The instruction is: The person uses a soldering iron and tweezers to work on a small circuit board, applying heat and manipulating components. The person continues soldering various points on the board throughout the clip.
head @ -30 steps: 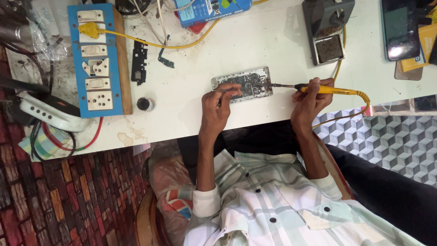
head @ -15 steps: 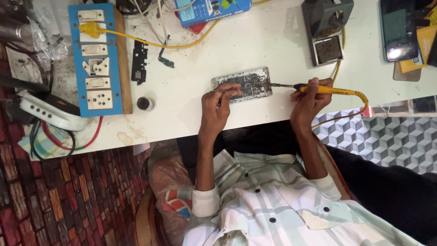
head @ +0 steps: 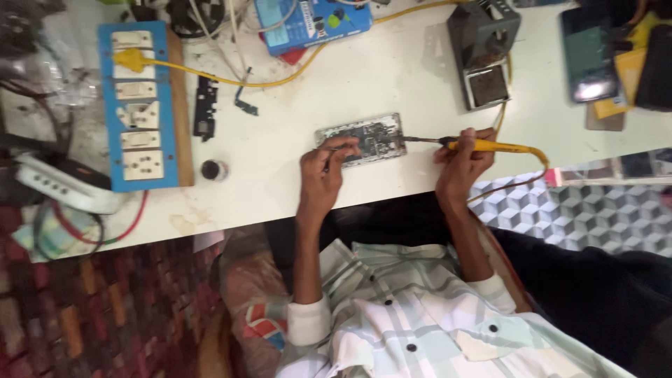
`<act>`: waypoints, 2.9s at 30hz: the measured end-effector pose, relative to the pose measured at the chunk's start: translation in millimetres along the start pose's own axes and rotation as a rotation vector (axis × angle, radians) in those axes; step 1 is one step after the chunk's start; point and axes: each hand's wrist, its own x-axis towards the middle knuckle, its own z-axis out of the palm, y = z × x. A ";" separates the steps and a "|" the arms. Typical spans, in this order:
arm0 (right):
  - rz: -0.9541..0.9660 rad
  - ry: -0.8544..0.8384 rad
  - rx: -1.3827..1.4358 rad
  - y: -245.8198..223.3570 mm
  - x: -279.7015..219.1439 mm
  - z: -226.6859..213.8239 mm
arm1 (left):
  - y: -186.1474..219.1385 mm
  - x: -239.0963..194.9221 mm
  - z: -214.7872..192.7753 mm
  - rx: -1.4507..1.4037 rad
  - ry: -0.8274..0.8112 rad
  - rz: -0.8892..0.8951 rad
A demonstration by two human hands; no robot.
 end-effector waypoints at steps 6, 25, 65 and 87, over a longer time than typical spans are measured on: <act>-0.076 -0.056 -0.053 7.5 -0.5 -3.8 | -7.2 -2.6 -1.7 0.031 0.016 0.030; -0.040 -0.002 0.027 12.3 -3.1 -6.6 | 0.0 -3.1 -3.4 0.042 0.009 0.035; -0.012 0.064 0.066 6.3 1.5 -2.0 | -0.6 1.2 3.7 0.092 0.038 -0.040; -0.010 0.016 -0.052 -4.3 -1.0 3.4 | -2.0 0.7 3.9 0.023 0.013 0.062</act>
